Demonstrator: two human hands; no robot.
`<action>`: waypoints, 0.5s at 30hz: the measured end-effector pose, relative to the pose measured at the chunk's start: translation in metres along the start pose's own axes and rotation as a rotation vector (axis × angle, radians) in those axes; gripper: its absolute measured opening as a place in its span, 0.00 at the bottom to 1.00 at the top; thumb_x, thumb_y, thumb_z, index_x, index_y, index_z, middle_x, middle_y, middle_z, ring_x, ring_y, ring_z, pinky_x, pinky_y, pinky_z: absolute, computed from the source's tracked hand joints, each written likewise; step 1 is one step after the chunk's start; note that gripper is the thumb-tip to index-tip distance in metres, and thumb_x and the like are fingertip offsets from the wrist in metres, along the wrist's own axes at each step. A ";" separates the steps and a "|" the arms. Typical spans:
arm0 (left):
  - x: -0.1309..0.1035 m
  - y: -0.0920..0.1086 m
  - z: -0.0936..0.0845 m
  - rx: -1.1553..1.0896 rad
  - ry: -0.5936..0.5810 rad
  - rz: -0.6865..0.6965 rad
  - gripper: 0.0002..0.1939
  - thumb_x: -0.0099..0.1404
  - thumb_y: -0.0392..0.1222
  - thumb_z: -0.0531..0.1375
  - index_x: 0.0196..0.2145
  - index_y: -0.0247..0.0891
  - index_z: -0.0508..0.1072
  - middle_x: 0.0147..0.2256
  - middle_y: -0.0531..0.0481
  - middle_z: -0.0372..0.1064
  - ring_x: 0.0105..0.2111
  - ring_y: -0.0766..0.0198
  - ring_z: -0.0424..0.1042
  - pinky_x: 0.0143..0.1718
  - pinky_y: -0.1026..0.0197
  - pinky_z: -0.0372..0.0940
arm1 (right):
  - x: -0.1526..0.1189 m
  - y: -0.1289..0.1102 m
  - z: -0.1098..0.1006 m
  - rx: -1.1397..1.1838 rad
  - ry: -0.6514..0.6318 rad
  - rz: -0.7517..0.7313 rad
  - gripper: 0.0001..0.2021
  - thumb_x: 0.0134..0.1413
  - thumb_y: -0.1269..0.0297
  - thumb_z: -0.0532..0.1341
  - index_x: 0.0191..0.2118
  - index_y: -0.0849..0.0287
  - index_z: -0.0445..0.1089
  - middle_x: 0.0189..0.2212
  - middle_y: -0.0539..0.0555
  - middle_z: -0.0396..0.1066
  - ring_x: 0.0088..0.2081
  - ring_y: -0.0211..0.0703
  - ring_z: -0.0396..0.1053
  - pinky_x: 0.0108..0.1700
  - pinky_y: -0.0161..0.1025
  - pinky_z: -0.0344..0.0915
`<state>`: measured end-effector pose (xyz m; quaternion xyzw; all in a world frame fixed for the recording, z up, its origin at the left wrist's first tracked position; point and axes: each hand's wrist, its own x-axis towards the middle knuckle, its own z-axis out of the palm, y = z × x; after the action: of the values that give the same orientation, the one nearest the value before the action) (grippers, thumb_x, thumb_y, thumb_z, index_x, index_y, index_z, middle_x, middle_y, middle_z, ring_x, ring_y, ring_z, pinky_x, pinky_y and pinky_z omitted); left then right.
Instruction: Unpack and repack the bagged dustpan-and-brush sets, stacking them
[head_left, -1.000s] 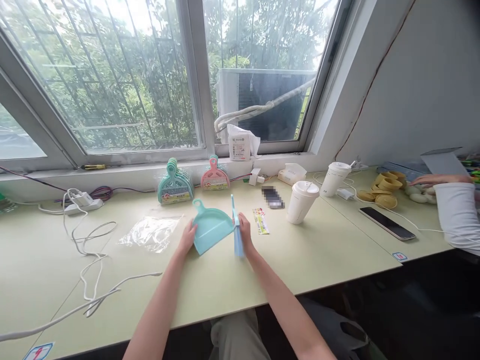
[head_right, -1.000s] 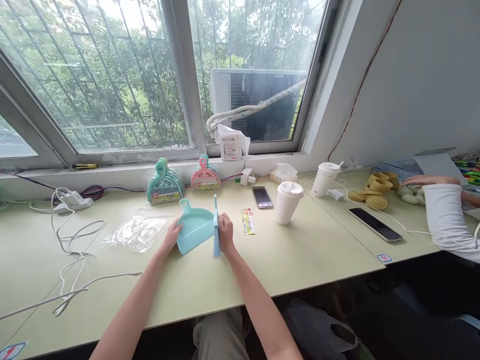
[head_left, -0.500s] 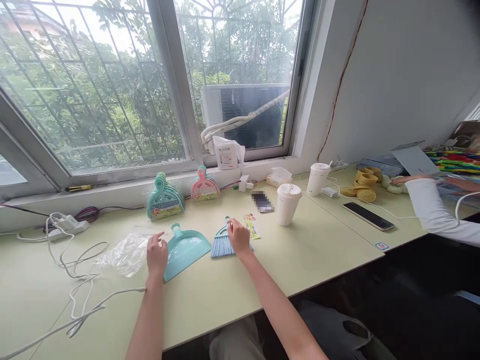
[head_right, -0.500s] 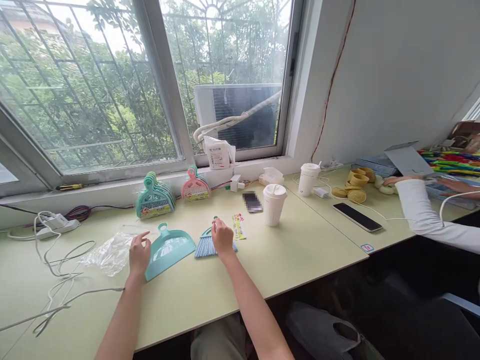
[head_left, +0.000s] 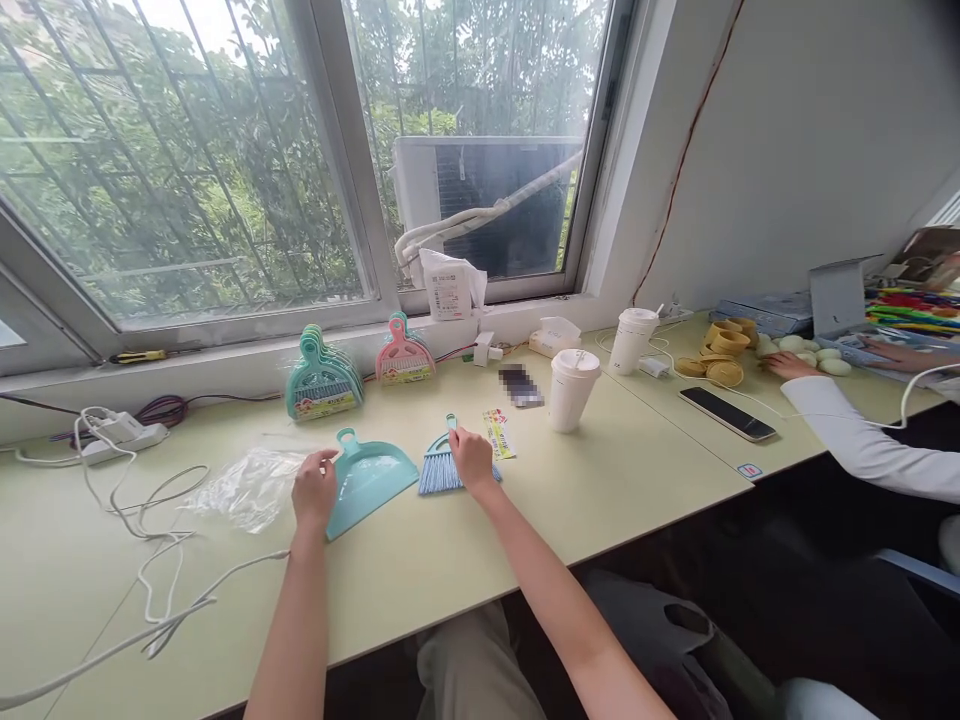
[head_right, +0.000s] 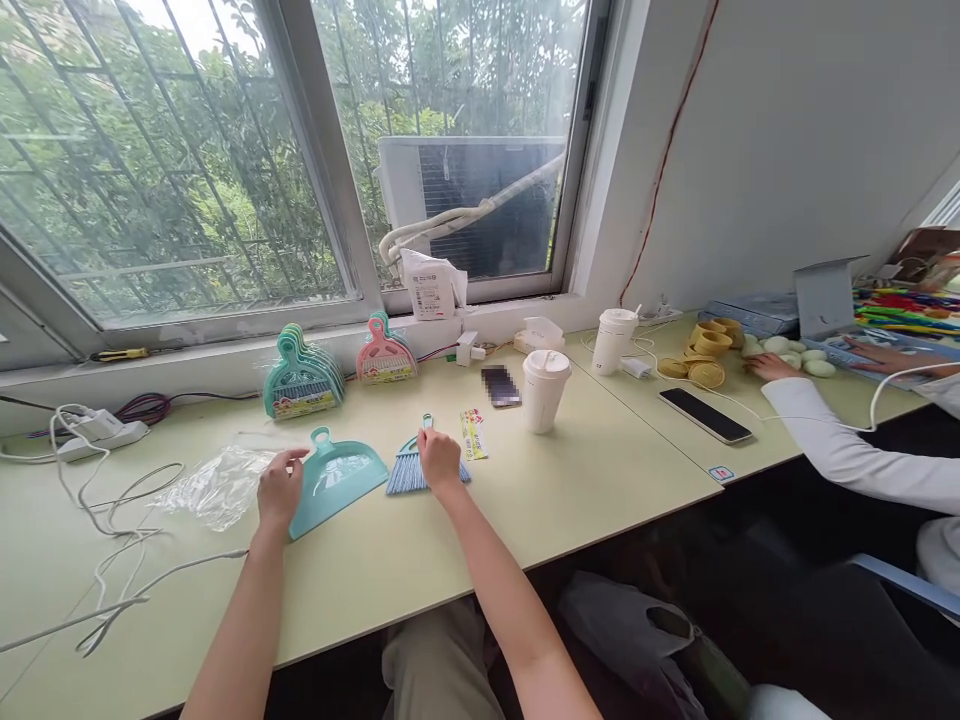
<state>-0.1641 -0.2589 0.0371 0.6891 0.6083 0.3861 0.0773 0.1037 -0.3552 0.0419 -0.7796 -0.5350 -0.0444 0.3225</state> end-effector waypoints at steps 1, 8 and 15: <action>0.000 0.001 0.000 0.021 0.002 0.012 0.16 0.62 0.38 0.48 0.40 0.40 0.73 0.42 0.45 0.72 0.41 0.55 0.70 0.40 0.57 0.62 | 0.000 0.001 0.001 0.001 -0.007 0.009 0.19 0.65 0.60 0.46 0.27 0.58 0.67 0.20 0.52 0.69 0.22 0.36 0.64 0.25 0.34 0.44; -0.002 0.002 -0.002 0.013 0.000 0.010 0.16 0.62 0.38 0.48 0.39 0.40 0.74 0.41 0.45 0.72 0.39 0.56 0.70 0.38 0.58 0.62 | 0.000 0.005 0.003 -0.006 0.058 -0.003 0.17 0.63 0.57 0.50 0.27 0.58 0.68 0.26 0.53 0.71 0.31 0.40 0.67 0.36 0.36 0.52; -0.002 -0.003 -0.009 -0.015 0.057 -0.121 0.14 0.62 0.38 0.48 0.36 0.41 0.74 0.40 0.46 0.73 0.39 0.56 0.69 0.37 0.58 0.61 | 0.006 0.013 0.013 -0.138 0.082 0.026 0.13 0.57 0.54 0.57 0.34 0.57 0.71 0.36 0.59 0.73 0.44 0.51 0.65 0.53 0.49 0.46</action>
<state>-0.1718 -0.2628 0.0409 0.6391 0.6480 0.4048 0.0881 0.1134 -0.3456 0.0282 -0.8044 -0.5070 -0.1090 0.2900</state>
